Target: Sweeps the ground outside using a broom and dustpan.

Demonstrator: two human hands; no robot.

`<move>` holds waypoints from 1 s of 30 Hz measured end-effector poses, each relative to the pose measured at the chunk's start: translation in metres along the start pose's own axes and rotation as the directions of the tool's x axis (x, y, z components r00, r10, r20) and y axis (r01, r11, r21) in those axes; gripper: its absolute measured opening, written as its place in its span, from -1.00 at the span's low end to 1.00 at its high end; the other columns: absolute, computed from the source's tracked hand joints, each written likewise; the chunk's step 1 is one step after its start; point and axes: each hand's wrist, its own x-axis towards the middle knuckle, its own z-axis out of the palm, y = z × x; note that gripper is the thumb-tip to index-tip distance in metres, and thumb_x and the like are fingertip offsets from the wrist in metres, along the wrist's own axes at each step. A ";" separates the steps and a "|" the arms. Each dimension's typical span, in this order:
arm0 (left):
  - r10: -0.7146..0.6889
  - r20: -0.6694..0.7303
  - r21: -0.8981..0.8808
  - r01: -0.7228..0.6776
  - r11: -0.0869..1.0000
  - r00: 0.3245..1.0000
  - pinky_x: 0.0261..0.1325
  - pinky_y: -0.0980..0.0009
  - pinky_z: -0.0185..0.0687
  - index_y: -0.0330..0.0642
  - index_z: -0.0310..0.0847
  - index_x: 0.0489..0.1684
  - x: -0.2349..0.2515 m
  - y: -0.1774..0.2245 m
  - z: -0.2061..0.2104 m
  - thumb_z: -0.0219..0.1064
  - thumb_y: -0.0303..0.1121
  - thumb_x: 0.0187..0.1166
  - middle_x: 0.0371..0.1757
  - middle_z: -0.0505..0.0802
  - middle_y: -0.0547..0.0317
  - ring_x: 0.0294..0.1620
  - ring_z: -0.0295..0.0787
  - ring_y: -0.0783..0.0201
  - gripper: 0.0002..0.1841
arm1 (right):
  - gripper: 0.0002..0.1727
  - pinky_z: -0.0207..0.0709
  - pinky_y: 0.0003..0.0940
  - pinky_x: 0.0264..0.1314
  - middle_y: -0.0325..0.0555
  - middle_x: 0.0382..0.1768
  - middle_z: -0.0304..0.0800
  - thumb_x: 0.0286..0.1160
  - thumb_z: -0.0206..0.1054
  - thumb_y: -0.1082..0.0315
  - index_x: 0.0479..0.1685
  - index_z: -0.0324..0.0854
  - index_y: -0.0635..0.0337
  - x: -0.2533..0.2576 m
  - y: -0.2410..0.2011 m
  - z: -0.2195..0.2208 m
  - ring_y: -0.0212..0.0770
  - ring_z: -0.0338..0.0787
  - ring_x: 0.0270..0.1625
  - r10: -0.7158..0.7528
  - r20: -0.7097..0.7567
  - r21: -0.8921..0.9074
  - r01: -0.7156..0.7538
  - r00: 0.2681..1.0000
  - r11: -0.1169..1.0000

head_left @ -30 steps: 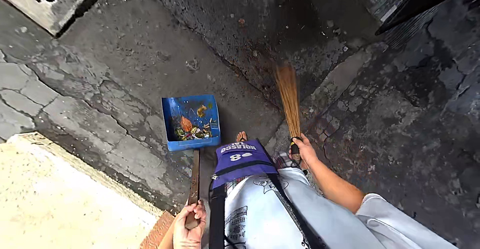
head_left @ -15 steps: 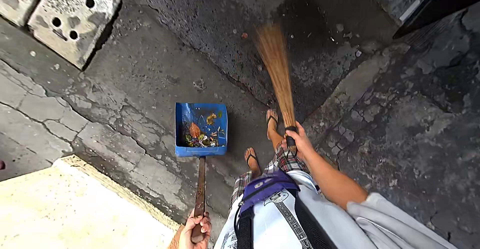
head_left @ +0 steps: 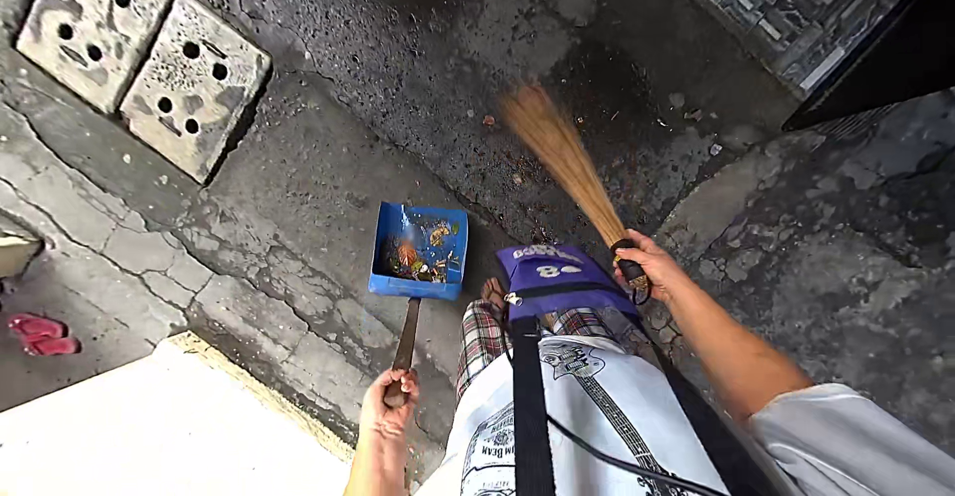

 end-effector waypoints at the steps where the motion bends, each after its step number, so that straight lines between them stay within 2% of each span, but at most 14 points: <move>1: -0.013 0.005 -0.008 0.013 1.000 1.000 -0.74 0.60 0.58 -0.29 0.43 -0.34 0.008 0.010 0.016 0.02 -0.50 0.51 -0.62 0.63 0.09 -0.77 0.60 0.38 -0.89 | -0.28 0.77 -0.18 -0.27 0.04 -0.13 0.71 0.70 0.30 0.29 0.83 0.08 -0.11 0.008 -0.009 -0.005 -0.13 0.79 -0.34 -0.023 -0.053 0.017 0.024 0.998 1.000; 4: -0.019 -0.007 0.007 0.019 1.000 1.000 -0.75 0.60 0.56 -0.27 0.41 -0.35 0.033 0.041 0.067 0.02 -0.50 0.50 -0.63 0.59 0.10 -0.78 0.56 0.38 -0.91 | -0.37 0.75 -0.12 -0.30 0.06 -0.09 0.68 0.69 0.30 0.21 0.73 0.23 -0.05 0.052 -0.042 -0.010 -0.09 0.77 -0.32 -0.041 -0.251 0.046 0.054 0.967 0.997; 6: -0.017 -0.043 0.038 0.019 0.999 0.999 -0.74 0.59 0.55 -0.25 0.40 -0.35 0.051 0.060 0.094 0.04 -0.50 0.50 -0.63 0.58 0.11 -0.78 0.55 0.38 -0.92 | -0.41 0.75 -0.10 -0.29 0.11 -0.02 0.68 0.67 0.31 0.15 0.65 0.32 0.01 0.091 -0.062 -0.008 -0.05 0.78 -0.30 -0.002 -0.368 0.046 0.020 0.930 0.999; 8: -0.012 -0.087 0.057 0.017 0.998 0.996 -0.74 0.59 0.56 -0.24 0.39 -0.35 0.066 0.078 0.119 0.05 -0.51 0.47 -0.63 0.58 0.11 -0.78 0.54 0.38 -0.95 | -0.40 0.75 -0.02 -0.21 0.18 0.13 0.67 0.61 0.36 0.15 0.64 0.37 0.01 0.124 -0.073 0.007 0.03 0.79 -0.20 0.047 -0.411 -0.005 -0.054 0.911 0.999; 9: -0.004 -0.108 0.081 0.013 0.997 0.994 -0.74 0.59 0.55 -0.23 0.39 -0.33 0.072 0.085 0.132 0.06 -0.52 0.47 -0.63 0.57 0.12 -0.78 0.54 0.38 -0.96 | -0.37 0.76 0.03 -0.19 0.23 0.16 0.67 0.57 0.39 0.17 0.64 0.38 0.02 0.139 -0.076 0.020 0.08 0.80 -0.17 0.044 -0.393 -0.090 -0.086 0.919 0.992; 11: 0.014 -0.161 0.138 0.008 0.990 0.987 -0.74 0.59 0.54 -0.21 0.37 -0.32 0.075 0.093 0.156 0.05 -0.53 0.48 -0.63 0.55 0.14 -0.78 0.52 0.39 -0.96 | -0.29 0.75 0.20 -0.08 0.34 0.25 0.67 0.51 0.45 0.21 0.70 0.35 0.02 0.159 -0.073 0.059 0.22 0.83 -0.06 0.012 -0.273 -0.398 -0.124 0.962 0.909; 14: 0.037 -0.212 0.209 0.009 0.978 0.977 -0.76 0.59 0.53 -0.19 0.34 -0.29 0.073 0.104 0.190 0.06 -0.54 0.49 -0.65 0.53 0.15 -0.80 0.49 0.40 -0.96 | -0.11 0.64 0.42 0.18 0.36 0.28 0.73 0.32 0.57 0.20 0.78 0.31 -0.08 0.189 -0.054 0.130 0.34 0.80 0.20 -0.031 -0.029 -0.813 -0.006 0.999 0.583; 16: 0.033 -0.221 0.204 0.013 0.979 0.975 -0.77 0.58 0.53 -0.20 0.34 -0.29 0.075 0.114 0.198 0.06 -0.54 0.48 -0.64 0.53 0.13 -0.81 0.49 0.39 -0.97 | -0.11 0.55 0.45 0.32 0.30 0.30 0.75 0.31 0.57 0.20 0.79 0.33 -0.12 0.185 -0.054 0.171 0.33 0.76 0.32 0.016 0.181 -0.918 0.163 0.983 0.363; 18: 0.006 -0.210 0.177 0.032 0.984 0.978 -0.76 0.59 0.53 -0.22 0.36 -0.31 0.078 0.127 0.193 0.07 -0.53 0.48 -0.65 0.55 0.13 -0.80 0.51 0.39 -0.97 | -0.12 0.51 0.44 0.39 0.21 0.32 0.76 0.29 0.61 0.25 0.76 0.37 -0.17 0.158 -0.070 0.196 0.29 0.74 0.36 0.075 0.339 -0.913 0.308 0.938 0.268; 20: -0.024 -0.187 0.147 0.052 0.988 0.982 -0.76 0.59 0.54 -0.23 0.39 -0.31 0.080 0.138 0.176 0.07 -0.52 0.51 -0.64 0.57 0.12 -0.79 0.53 0.39 -0.96 | -0.10 0.60 0.42 0.23 0.20 0.19 0.82 0.23 0.64 0.30 0.74 0.40 -0.18 0.128 -0.083 0.198 0.27 0.81 0.20 0.072 0.401 -0.892 0.371 0.913 0.257; 23: -0.024 -0.155 0.139 0.046 0.989 0.988 -0.77 0.57 0.54 -0.21 0.42 -0.13 0.079 0.144 0.135 0.05 -0.53 0.54 -0.60 0.59 0.13 -0.79 0.54 0.40 -0.90 | -0.20 0.58 0.46 0.24 0.23 0.21 0.81 0.32 0.63 0.27 0.68 0.46 -0.20 0.104 -0.108 0.176 0.30 0.80 0.21 0.013 0.381 -0.878 0.357 0.925 0.318; 27: -0.002 -0.128 0.141 0.020 0.990 0.992 -0.80 0.56 0.54 -0.14 0.39 0.12 0.068 0.148 0.088 -0.01 -0.57 0.54 -0.55 0.61 0.14 -0.78 0.56 0.41 -0.73 | -0.14 0.50 0.52 0.34 0.34 0.31 0.73 0.29 0.65 0.27 0.72 0.41 -0.06 0.139 -0.151 0.159 0.38 0.73 0.32 -0.211 0.191 -0.840 0.271 0.959 0.470; 30: -0.027 -0.170 0.119 0.047 0.992 0.985 -0.82 0.56 0.53 -0.16 0.41 0.09 0.060 0.157 0.074 -0.01 -0.56 0.53 -0.56 0.61 0.13 -0.80 0.55 0.42 -0.75 | -0.01 0.45 0.47 0.44 0.33 0.42 0.65 0.34 0.59 0.20 0.86 0.17 -0.06 0.180 -0.174 0.194 0.37 0.67 0.43 -0.206 0.005 -0.837 0.117 0.978 0.534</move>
